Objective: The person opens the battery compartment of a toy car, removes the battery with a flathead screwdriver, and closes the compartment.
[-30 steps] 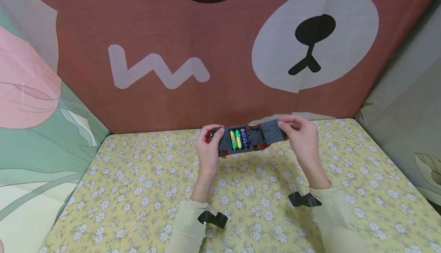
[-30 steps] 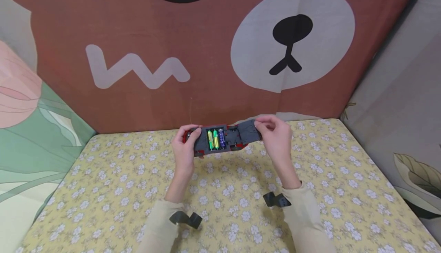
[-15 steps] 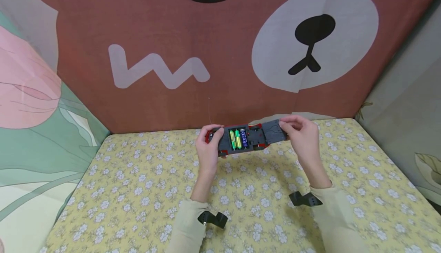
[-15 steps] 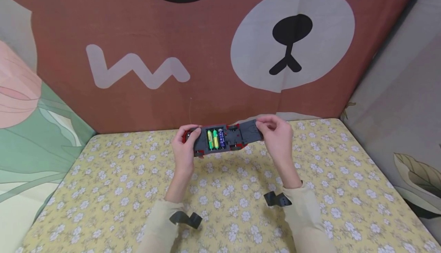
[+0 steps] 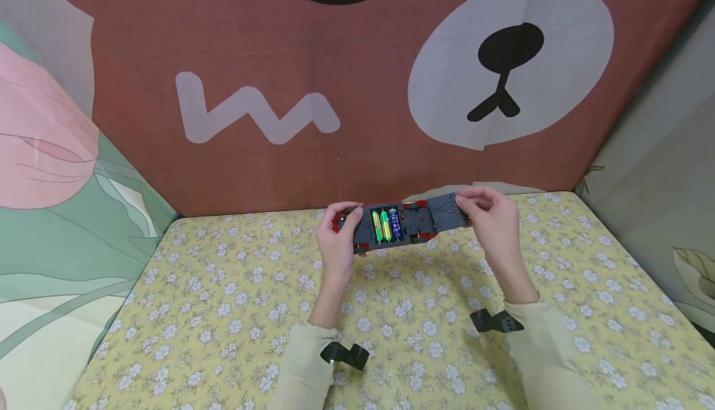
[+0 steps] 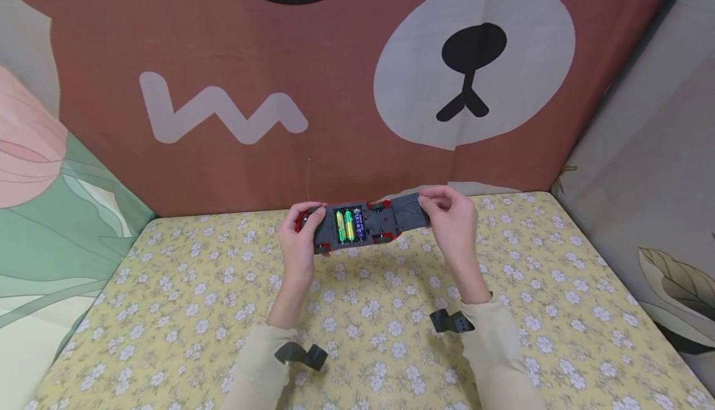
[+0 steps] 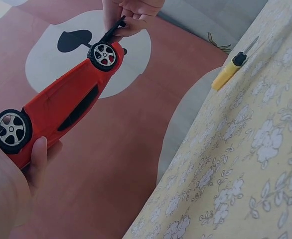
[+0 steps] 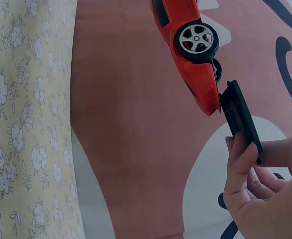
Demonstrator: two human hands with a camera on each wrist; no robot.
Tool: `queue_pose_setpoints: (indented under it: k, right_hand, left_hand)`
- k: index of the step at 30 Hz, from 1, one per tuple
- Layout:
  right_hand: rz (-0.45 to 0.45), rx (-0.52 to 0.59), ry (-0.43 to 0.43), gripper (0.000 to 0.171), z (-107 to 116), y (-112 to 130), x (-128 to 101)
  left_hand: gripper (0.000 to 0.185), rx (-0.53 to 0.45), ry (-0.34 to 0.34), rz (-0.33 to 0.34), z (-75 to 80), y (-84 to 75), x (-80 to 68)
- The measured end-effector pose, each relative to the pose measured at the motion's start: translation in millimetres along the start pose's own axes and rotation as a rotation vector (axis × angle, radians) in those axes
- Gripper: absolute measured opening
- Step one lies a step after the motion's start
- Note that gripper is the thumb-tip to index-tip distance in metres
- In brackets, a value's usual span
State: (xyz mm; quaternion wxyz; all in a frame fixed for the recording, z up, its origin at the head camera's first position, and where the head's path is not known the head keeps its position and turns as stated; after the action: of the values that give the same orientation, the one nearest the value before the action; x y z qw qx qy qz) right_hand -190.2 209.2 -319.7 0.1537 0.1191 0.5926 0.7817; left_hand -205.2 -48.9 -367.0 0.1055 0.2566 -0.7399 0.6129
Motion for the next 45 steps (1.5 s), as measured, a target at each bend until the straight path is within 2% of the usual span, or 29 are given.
queue_pose_setpoints:
  k: [13, 25, 34, 40, 45]
  right_hand:
    - [-0.023, 0.001, -0.036, 0.022, 5.7, -2.4, 3.4]
    - [0.002, -0.015, -0.046, 0.022, 6.7, -2.7, 4.8]
    - [0.131, -0.097, -0.136, 0.017, 4.4, -1.5, 2.8]
    - [0.222, -0.090, -0.188, 0.014, 2.7, 0.1, -1.0]
    - [0.255, -0.075, -0.213, 0.013, 2.2, -0.5, -1.9]
  left_hand:
    - [0.022, -0.007, -0.009, 0.014, 1.0, 1.1, -0.1]
    - [0.023, -0.018, -0.015, 0.009, 0.9, 2.4, 0.2]
    - [0.022, -0.006, -0.025, 0.014, 0.5, 2.5, -0.5]
    - [0.021, -0.004, -0.038, 0.009, 0.2, 3.1, -1.1]
    - [0.020, -0.006, -0.044, 0.013, 0.1, 3.1, -1.6]
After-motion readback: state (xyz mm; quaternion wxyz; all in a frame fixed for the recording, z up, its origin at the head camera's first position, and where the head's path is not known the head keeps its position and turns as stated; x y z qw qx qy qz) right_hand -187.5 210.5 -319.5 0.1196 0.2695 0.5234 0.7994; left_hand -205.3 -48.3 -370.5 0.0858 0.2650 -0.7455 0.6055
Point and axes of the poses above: each hand's wrist, its own x-axis towards the middle knuckle, its own z-axis out of the back of the hand, y = z × x, the point moved 4 cm from there along x, towards the middle knuckle, and after that the axes turned 13 degrees about -z, right-handed, at the moved point
